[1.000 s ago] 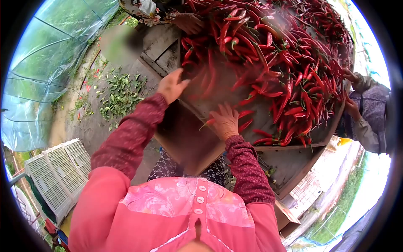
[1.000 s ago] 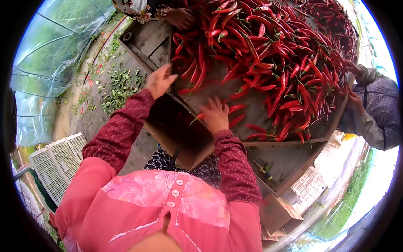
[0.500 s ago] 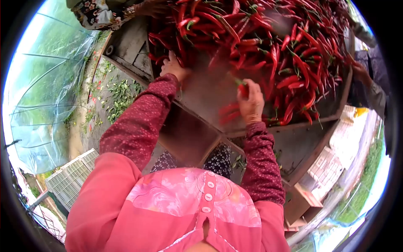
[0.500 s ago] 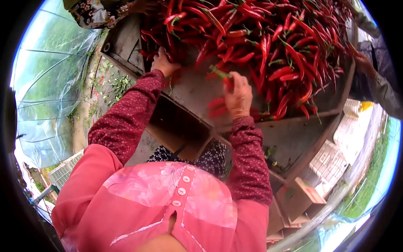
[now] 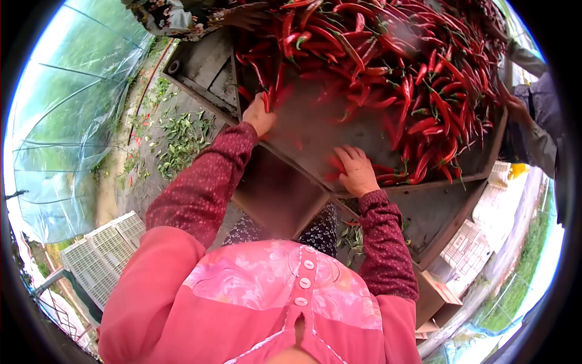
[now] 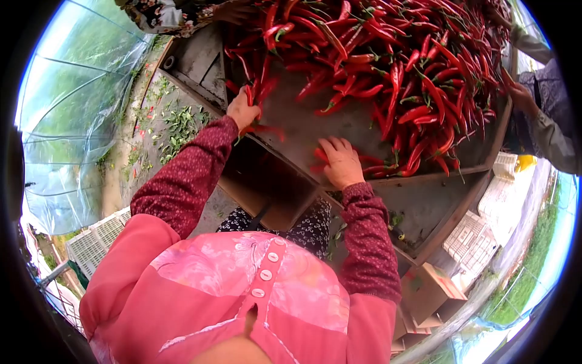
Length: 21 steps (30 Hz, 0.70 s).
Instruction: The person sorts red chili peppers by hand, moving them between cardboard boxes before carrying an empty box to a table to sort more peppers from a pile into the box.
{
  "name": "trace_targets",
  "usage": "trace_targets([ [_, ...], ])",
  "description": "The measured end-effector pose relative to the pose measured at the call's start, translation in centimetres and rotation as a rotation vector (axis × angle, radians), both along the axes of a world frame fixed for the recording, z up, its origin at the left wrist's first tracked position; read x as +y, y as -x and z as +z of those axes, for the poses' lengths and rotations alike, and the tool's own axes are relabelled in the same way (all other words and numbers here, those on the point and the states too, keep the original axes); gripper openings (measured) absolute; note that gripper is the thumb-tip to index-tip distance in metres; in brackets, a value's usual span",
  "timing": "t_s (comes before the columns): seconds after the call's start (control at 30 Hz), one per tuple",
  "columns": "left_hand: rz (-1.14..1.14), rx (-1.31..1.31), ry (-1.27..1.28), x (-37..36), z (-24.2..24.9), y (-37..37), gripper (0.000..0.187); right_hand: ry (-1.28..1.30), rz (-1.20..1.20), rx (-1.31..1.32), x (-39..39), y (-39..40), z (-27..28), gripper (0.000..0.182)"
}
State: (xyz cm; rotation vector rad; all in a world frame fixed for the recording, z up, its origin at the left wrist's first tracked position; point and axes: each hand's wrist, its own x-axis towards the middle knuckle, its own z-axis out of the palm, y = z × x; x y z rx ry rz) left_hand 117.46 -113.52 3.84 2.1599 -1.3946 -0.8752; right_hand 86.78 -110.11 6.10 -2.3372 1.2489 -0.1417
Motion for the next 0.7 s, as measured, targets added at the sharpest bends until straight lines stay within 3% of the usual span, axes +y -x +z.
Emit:
trace_targets([
  [0.23,-0.211,0.141,0.137,8.7,1.5,-1.2,0.056,-0.001,0.047,0.09,1.4,0.4,0.4,0.063],
  [0.33,-0.309,0.022,0.156,12.9,-0.6,-1.6,0.056,-0.002,0.061,0.111,1.0,0.3,0.4,0.058],
  [0.43,-0.479,-0.024,-0.032,15.2,0.5,-1.7,0.057,-0.046,0.11,0.149,0.2,0.2,0.8,0.051],
  [0.53,-0.514,-0.011,-0.24,17.6,1.2,-1.7,0.062,-0.071,0.155,0.169,-0.4,0.1,0.9,0.045],
  [0.67,-0.485,-0.066,-0.151,16.9,1.5,-3.8,0.067,-0.044,0.117,0.143,-0.5,0.1,0.8,0.041],
  [0.7,-0.452,-0.102,-0.044,15.6,0.6,-4.6,0.059,-0.046,0.113,0.141,-0.3,-0.2,0.8,0.041],
])
